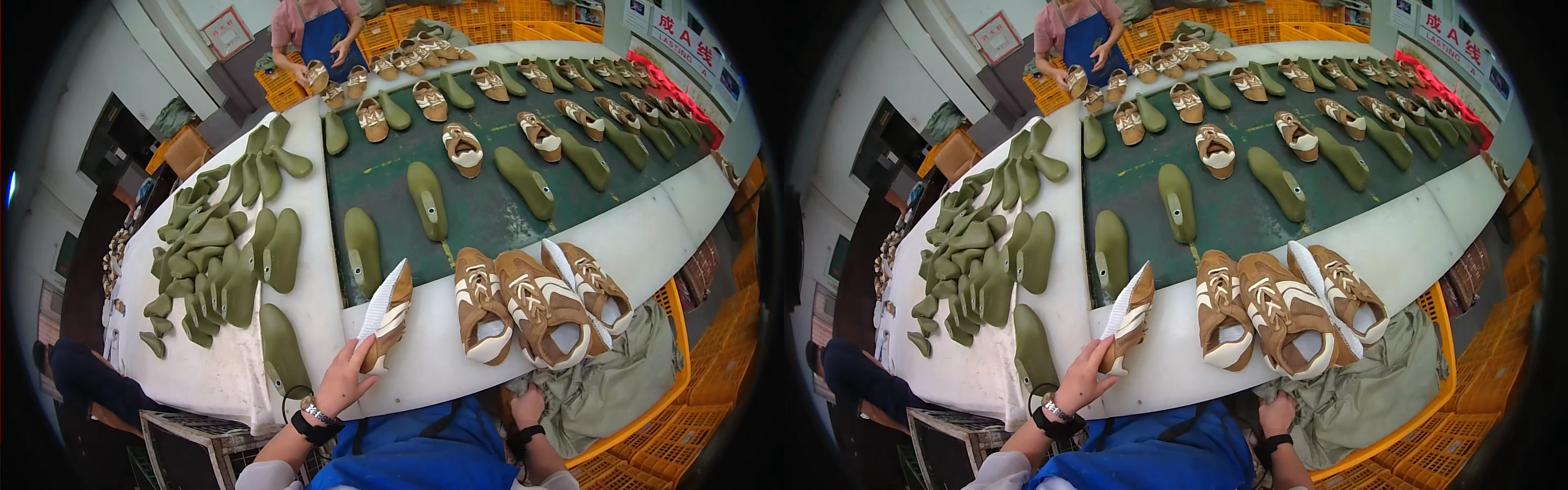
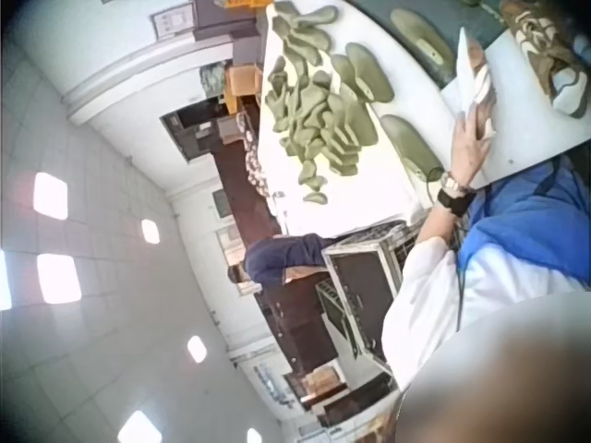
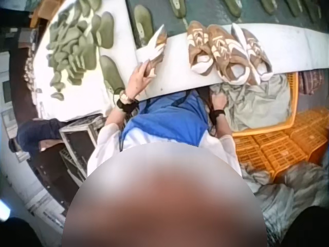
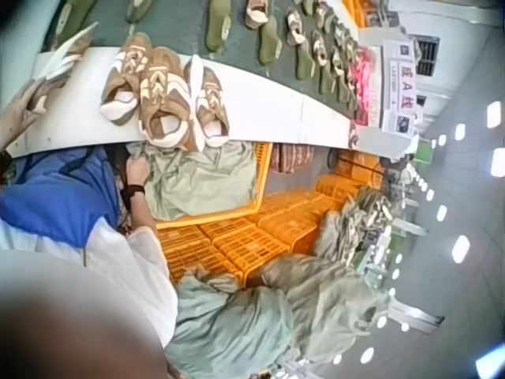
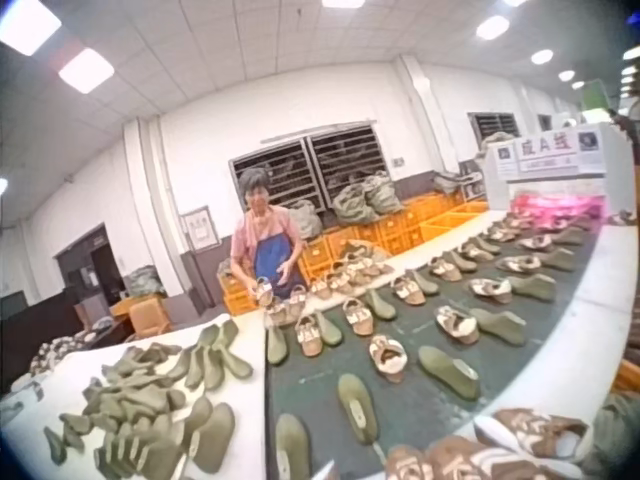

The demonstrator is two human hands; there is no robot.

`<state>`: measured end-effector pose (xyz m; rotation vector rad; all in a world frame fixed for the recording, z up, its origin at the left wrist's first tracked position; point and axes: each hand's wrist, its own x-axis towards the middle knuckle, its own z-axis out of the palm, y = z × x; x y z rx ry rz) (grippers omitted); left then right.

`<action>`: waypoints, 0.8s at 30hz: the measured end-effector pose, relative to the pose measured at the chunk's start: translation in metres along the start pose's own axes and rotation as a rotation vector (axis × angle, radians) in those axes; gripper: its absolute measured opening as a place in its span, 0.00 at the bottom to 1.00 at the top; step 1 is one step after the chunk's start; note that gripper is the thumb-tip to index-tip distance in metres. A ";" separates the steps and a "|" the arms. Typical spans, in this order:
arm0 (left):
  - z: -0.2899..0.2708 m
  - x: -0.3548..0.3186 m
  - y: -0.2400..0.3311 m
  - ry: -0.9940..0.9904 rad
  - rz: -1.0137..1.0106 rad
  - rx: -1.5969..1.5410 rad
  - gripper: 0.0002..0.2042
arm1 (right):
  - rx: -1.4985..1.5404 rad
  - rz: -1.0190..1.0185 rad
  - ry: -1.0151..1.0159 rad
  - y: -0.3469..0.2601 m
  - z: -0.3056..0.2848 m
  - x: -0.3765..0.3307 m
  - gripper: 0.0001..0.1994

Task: The person inserts green shoe lasts into brown and white slip-on shoes on a factory table, then places the assembled units into a yellow basket. The person repeatedly picks up lasts and shoes, aligns them, and deposits the finished pairs while other workers handle similar items nearby.

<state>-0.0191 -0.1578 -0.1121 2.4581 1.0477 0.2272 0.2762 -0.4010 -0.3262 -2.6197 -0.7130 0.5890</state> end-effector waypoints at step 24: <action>0.006 0.329 -0.088 0.355 -0.662 -1.341 0.32 | -0.031 -0.078 -0.002 0.000 -0.009 -0.005 0.15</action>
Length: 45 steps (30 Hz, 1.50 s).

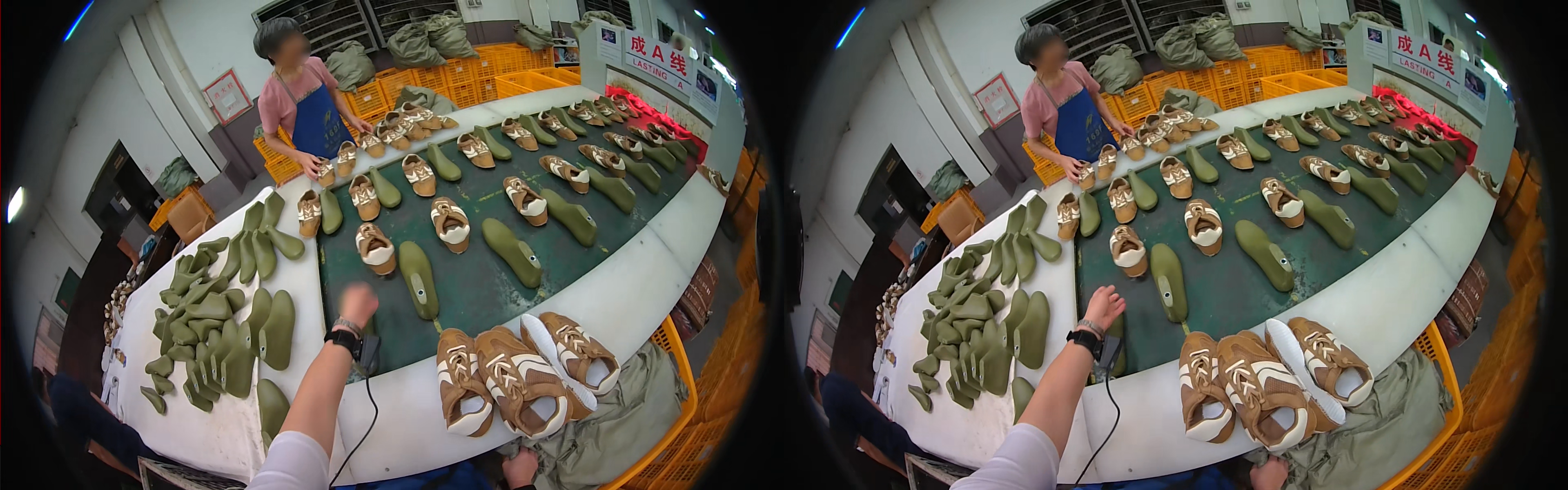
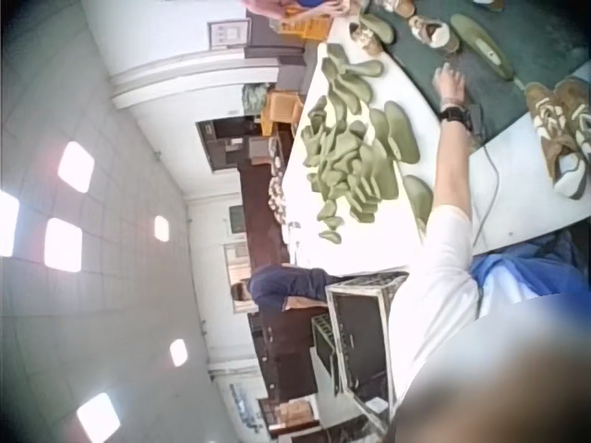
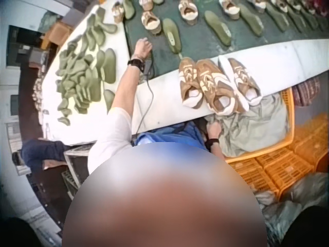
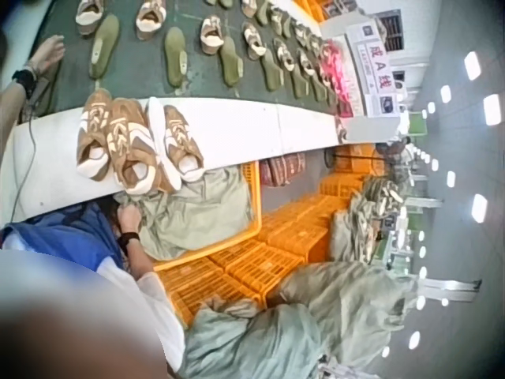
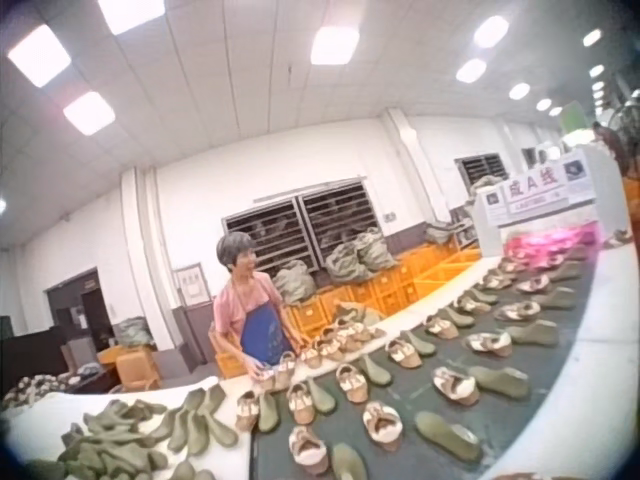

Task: The person inserts green shoe lasts into brown and white slip-on shoes on a factory table, then places the assembled units into a yellow basket. The person repeatedly picks up lasts and shoes, aligns them, and deposits the finished pairs while other workers handle similar items nearby.

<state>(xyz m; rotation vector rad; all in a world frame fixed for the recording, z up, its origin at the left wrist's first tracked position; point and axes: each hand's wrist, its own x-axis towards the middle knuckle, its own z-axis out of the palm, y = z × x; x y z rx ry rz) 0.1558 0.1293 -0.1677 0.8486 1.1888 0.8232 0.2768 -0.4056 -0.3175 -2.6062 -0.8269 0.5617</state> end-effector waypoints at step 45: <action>0.045 -0.320 -0.118 -0.788 1.080 1.119 0.15 | 0.093 -0.036 0.132 -0.009 0.000 -0.009 0.16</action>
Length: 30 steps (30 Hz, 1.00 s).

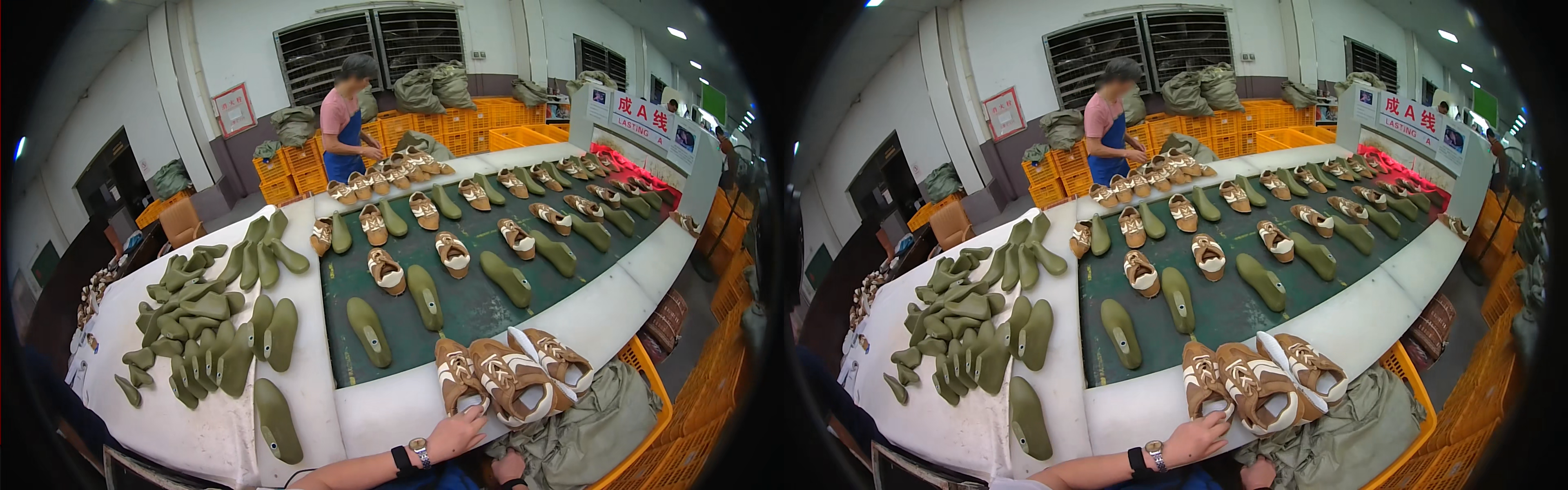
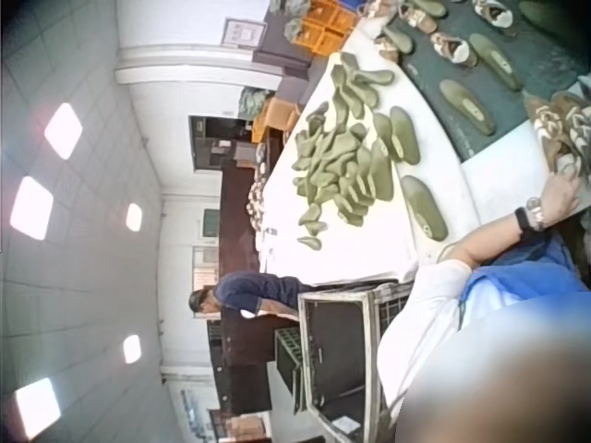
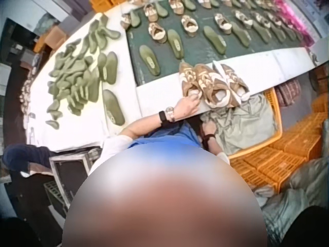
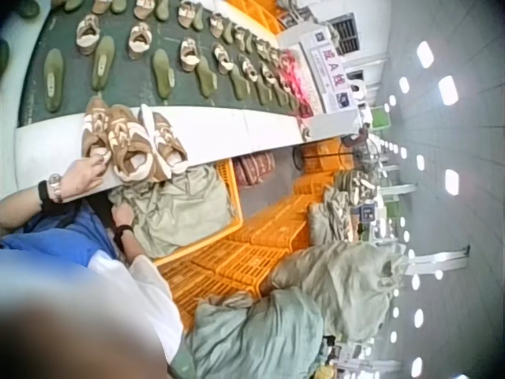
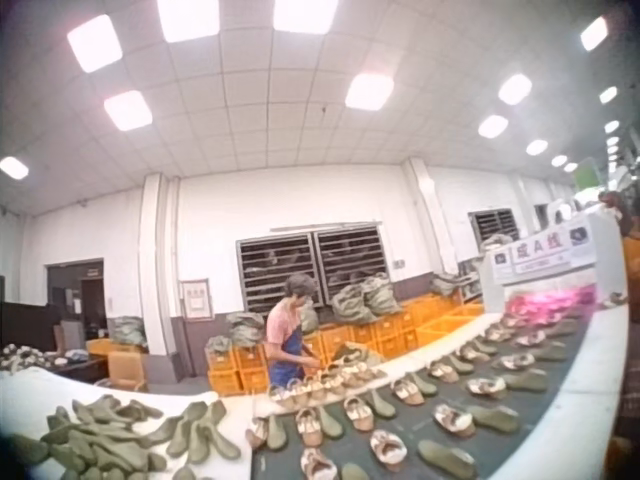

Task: The person inserts green shoe lasts into brown and white slip-on shoes on a factory table, then places the assembled units into a yellow basket. The person repeatedly picks up lasts and shoes, aligns them, and deposits the finished pairs while other workers handle similar items nearby.

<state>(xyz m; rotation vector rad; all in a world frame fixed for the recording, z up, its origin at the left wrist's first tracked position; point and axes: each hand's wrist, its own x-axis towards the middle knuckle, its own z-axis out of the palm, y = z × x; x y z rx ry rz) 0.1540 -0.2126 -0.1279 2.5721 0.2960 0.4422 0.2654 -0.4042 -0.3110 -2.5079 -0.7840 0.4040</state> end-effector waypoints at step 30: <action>-0.052 0.020 0.022 -0.220 -0.061 -0.067 0.17 | -0.111 0.133 -0.145 0.014 0.012 0.013 0.21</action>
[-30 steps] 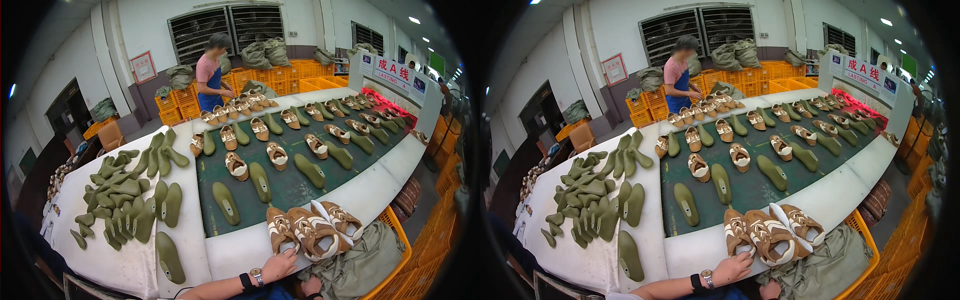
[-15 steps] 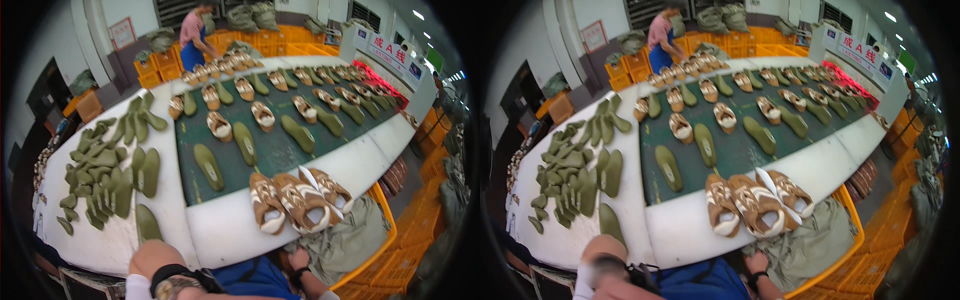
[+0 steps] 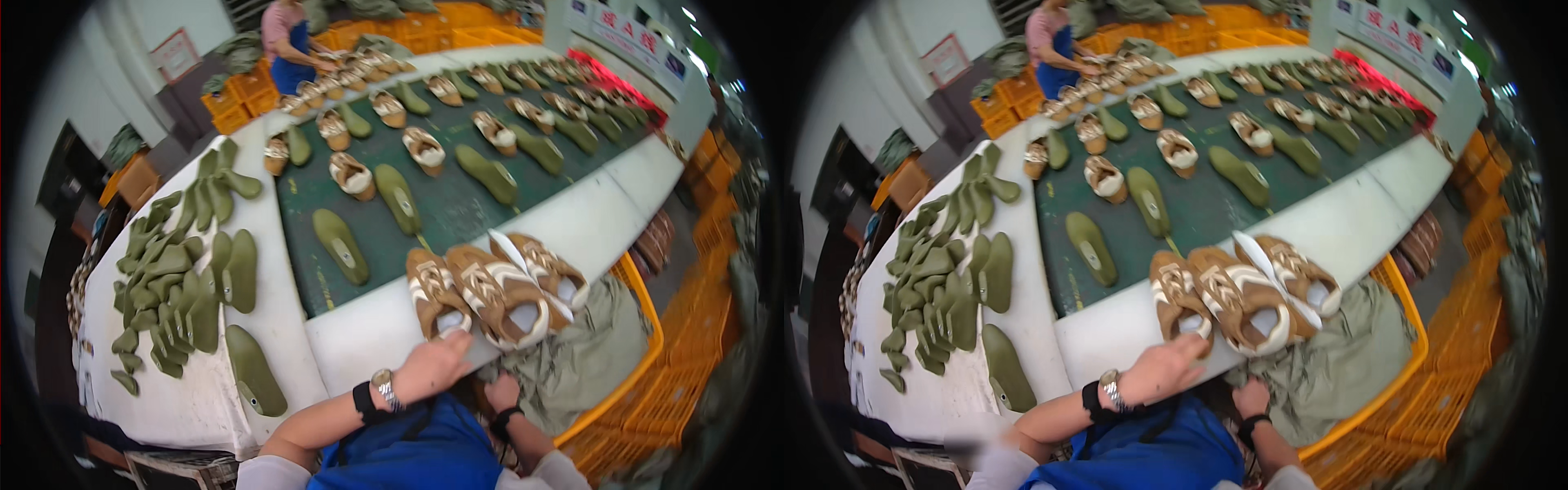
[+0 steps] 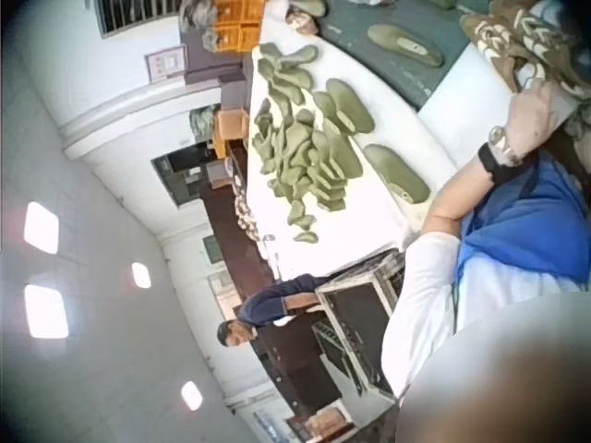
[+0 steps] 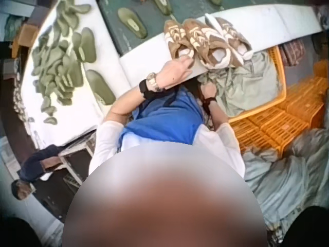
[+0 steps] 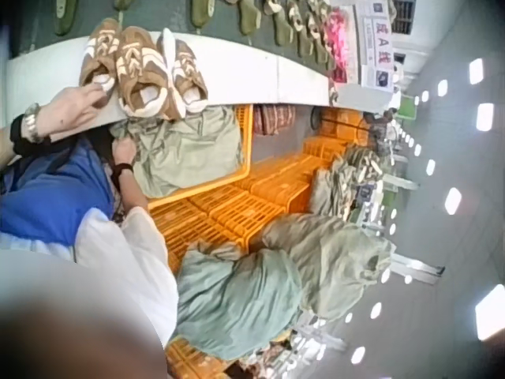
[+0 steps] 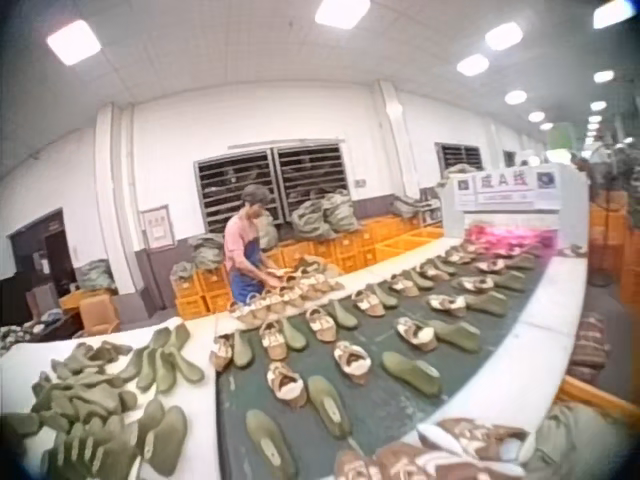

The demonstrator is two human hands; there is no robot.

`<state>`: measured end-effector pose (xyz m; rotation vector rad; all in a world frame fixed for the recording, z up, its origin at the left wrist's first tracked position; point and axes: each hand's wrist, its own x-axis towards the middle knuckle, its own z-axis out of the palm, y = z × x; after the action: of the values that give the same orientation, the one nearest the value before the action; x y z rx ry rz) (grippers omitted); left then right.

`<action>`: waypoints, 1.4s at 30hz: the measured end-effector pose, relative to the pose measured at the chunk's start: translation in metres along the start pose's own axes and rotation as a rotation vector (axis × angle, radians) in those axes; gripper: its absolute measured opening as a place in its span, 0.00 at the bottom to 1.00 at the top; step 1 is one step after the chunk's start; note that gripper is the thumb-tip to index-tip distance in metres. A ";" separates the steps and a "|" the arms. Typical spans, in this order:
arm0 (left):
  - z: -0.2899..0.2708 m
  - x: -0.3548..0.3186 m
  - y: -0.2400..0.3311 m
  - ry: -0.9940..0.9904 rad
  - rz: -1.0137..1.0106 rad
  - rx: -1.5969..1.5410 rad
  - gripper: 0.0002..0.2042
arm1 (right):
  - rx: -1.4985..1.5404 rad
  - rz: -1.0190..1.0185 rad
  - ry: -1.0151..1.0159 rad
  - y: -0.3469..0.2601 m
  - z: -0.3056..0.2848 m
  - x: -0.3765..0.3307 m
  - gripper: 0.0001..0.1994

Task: The person inserts green shoe lasts into brown and white slip-on shoes on a factory table, then places the assembled units into a yellow basket. The person repeatedly picks up lasts and shoes, aligns them, and deposits the finished pairs while other workers handle similar items nearby.

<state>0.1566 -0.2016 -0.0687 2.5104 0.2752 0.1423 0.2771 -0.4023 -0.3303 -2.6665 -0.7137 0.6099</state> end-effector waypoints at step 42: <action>-0.082 -0.139 -0.058 -0.007 -0.386 -0.191 0.25 | -0.056 -0.081 -0.004 0.001 -0.004 -0.004 0.18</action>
<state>-0.0014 -0.1409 -0.0412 2.2227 0.7010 0.0035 0.2766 -0.4061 -0.3258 -2.6730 -0.8477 0.5819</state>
